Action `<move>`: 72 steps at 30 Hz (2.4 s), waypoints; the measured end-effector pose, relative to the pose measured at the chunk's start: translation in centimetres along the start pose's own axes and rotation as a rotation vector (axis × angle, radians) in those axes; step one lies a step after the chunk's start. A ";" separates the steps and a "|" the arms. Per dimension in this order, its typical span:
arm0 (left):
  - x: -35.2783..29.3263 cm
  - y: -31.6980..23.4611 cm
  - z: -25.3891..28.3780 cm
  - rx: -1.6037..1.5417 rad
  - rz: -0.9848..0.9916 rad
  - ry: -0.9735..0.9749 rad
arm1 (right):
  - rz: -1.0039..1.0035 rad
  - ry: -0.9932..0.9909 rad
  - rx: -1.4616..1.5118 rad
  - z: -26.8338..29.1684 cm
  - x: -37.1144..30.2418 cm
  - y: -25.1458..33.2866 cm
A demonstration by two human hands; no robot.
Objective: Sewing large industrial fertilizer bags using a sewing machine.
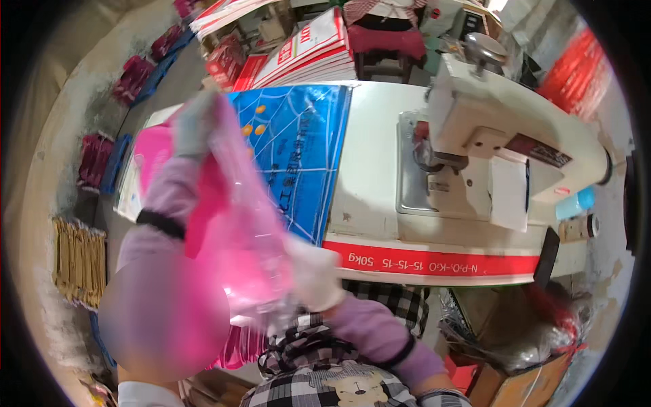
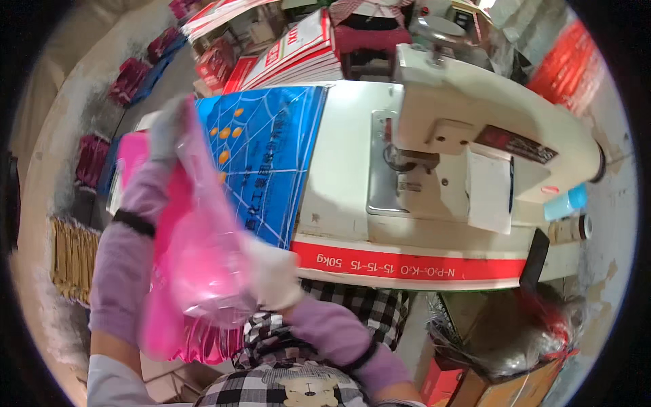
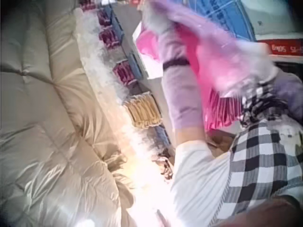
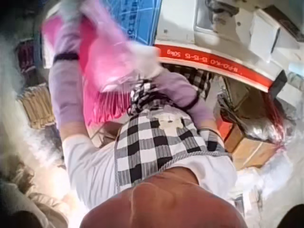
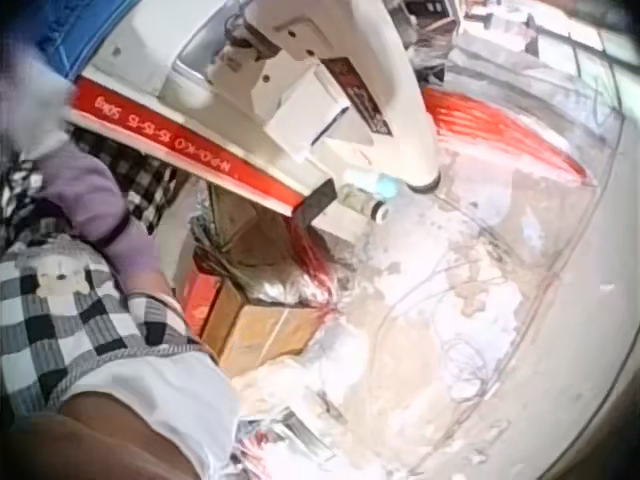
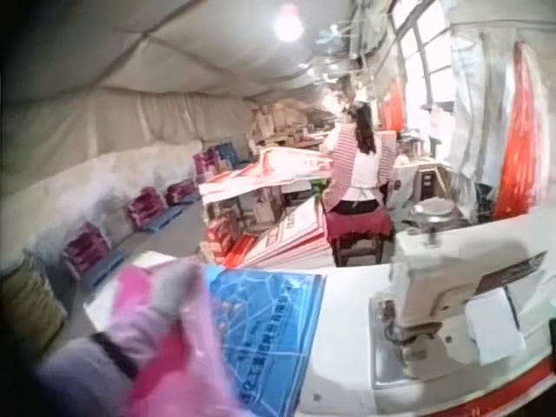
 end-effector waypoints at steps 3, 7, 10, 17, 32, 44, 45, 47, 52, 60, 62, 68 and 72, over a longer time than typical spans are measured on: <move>-0.1 -15.3 -12.6 -0.128 -0.408 0.301 | -0.321 -0.274 -0.174 9.0 -8.9 -6.0; -2.0 -24.4 -21.7 -0.446 -0.551 0.485 | -0.927 -0.664 0.251 14.4 -16.8 -5.5; -2.5 -27.5 -25.8 -0.366 -0.491 0.702 | -0.451 -0.596 -0.437 18.3 -15.0 -0.1; -4.3 -29.1 -26.5 -0.063 -0.616 0.797 | -0.420 -0.204 -0.870 18.7 -17.2 -4.6; -12.9 -43.5 -9.8 -0.468 -0.843 1.440 | -0.473 -0.260 -0.520 17.0 -14.2 -3.6; -2.1 -30.3 -13.3 0.843 -1.233 0.815 | -0.400 -0.183 -0.902 20.0 -3.2 -11.9; -4.2 -29.4 -12.9 0.682 -0.732 1.167 | -0.347 -0.204 -0.845 20.0 -3.3 -12.3; -14.6 -30.1 -9.1 0.100 -0.343 1.493 | -0.348 -0.705 -0.111 17.3 -7.1 -13.1; -20.8 -29.4 -6.4 -0.631 0.561 1.690 | -0.447 -0.265 0.417 8.0 -10.7 -8.2; -16.2 -40.1 -4.5 0.093 -1.166 0.682 | -0.560 -0.623 0.568 10.8 -10.9 -7.5; -15.1 -42.2 -4.9 -0.189 -1.046 0.774 | -0.436 -0.467 0.165 10.0 -12.2 -4.8; -20.7 -40.5 -6.3 0.250 -1.190 1.478 | -0.624 -0.454 0.091 13.4 -12.3 -4.5; -20.0 -41.2 -5.6 0.388 -1.112 1.652 | -0.617 -0.399 -0.114 12.9 -11.2 -4.6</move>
Point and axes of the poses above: each hand's wrist, its own x-axis towards the middle knuckle, its own z-axis out of the back of the hand, y = z × x, the point moved 6 cm from there along x, towards the middle knuckle, and after that the axes turned 8 degrees about z, right-handed, at the moved point
